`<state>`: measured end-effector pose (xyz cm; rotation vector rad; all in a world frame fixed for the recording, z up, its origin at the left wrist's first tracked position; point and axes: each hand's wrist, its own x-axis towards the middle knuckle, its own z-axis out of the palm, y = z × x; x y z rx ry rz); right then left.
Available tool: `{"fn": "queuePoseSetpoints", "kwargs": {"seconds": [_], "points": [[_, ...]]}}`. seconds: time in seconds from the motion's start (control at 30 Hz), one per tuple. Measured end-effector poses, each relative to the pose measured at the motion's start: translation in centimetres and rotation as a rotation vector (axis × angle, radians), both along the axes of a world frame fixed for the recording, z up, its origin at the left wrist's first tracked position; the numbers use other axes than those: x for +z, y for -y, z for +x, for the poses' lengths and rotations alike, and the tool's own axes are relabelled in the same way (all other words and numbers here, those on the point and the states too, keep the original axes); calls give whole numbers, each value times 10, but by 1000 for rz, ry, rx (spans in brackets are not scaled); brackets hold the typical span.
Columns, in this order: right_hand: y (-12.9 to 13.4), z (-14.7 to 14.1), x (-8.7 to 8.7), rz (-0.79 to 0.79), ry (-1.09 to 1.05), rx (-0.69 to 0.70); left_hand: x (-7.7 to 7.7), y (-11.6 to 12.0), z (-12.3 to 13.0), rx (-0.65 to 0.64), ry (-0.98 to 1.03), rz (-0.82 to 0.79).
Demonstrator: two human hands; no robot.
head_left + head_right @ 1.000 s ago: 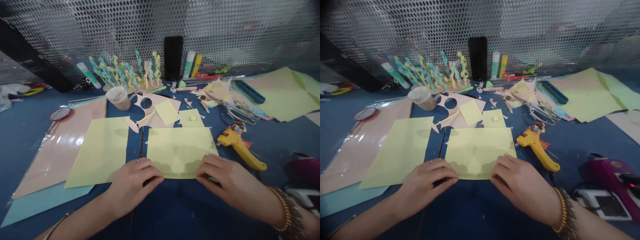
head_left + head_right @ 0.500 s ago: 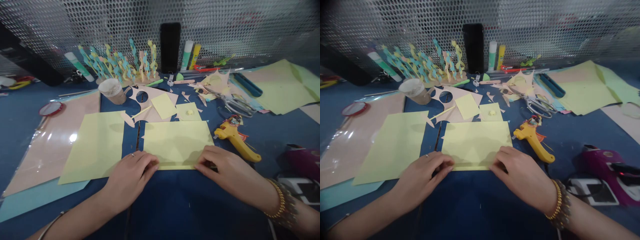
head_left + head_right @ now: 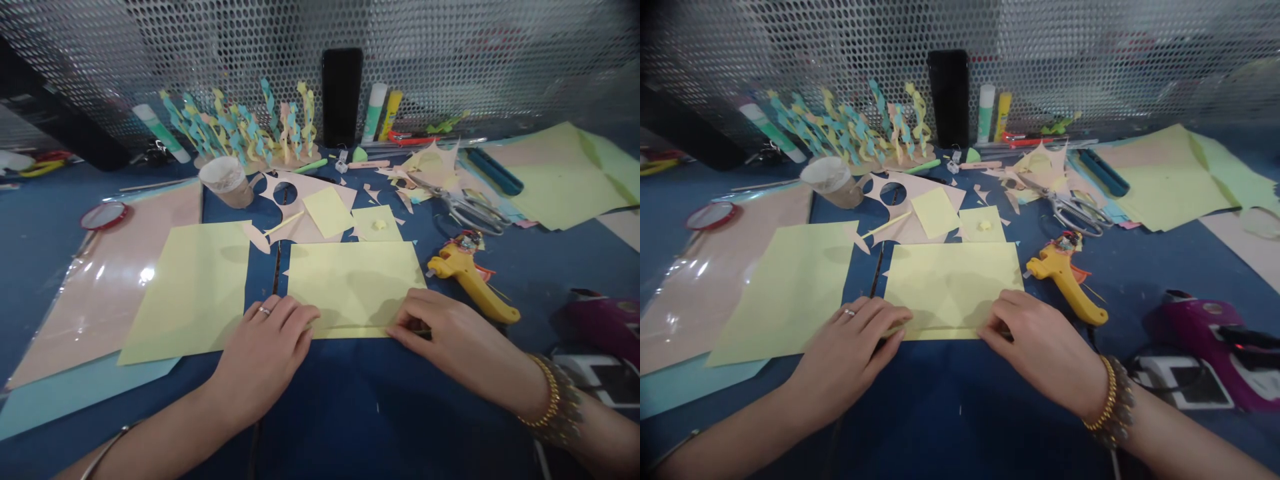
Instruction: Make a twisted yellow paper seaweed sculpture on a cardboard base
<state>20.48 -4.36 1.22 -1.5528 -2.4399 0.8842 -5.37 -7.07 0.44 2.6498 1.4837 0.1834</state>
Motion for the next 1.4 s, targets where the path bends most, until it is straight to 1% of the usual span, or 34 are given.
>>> {"fn": "queuePoseSetpoints", "kwargs": {"seconds": [0.07, 0.13, 0.2, 0.27, 0.37, 0.47, 0.63, 0.87, 1.07, 1.4], "points": [[0, -1, 0, 0, 2, 6, 0, 6, 3, -118, 4, 139], [0, -1, 0, -5, -1, 11, 0, 14, 9, -281, 4, 206], [0, 0, -1, -2, -10, 17, -1, 23, 16, -392, -22, 206], [0, 0, -2, 14, -14, 20, -2, 31, 23, -430, -58, 185], [0, 1, -5, 31, -20, 22, -4, 37, 30, -412, -108, 106], [1, 1, -5, 31, -24, 24, -5, 38, 31, -378, -131, 23], [0, 3, 0, -9, -26, 10, -5, 39, 29, -362, -139, -41], [-7, 14, 5, -107, 10, 19, -8, 40, 30, -370, -147, -42], [-8, 16, 6, -116, 17, 38, -9, 42, 28, -349, -137, -76], [-8, 14, 7, -129, 40, 36, -10, 43, 30, -341, -132, -78]]}}
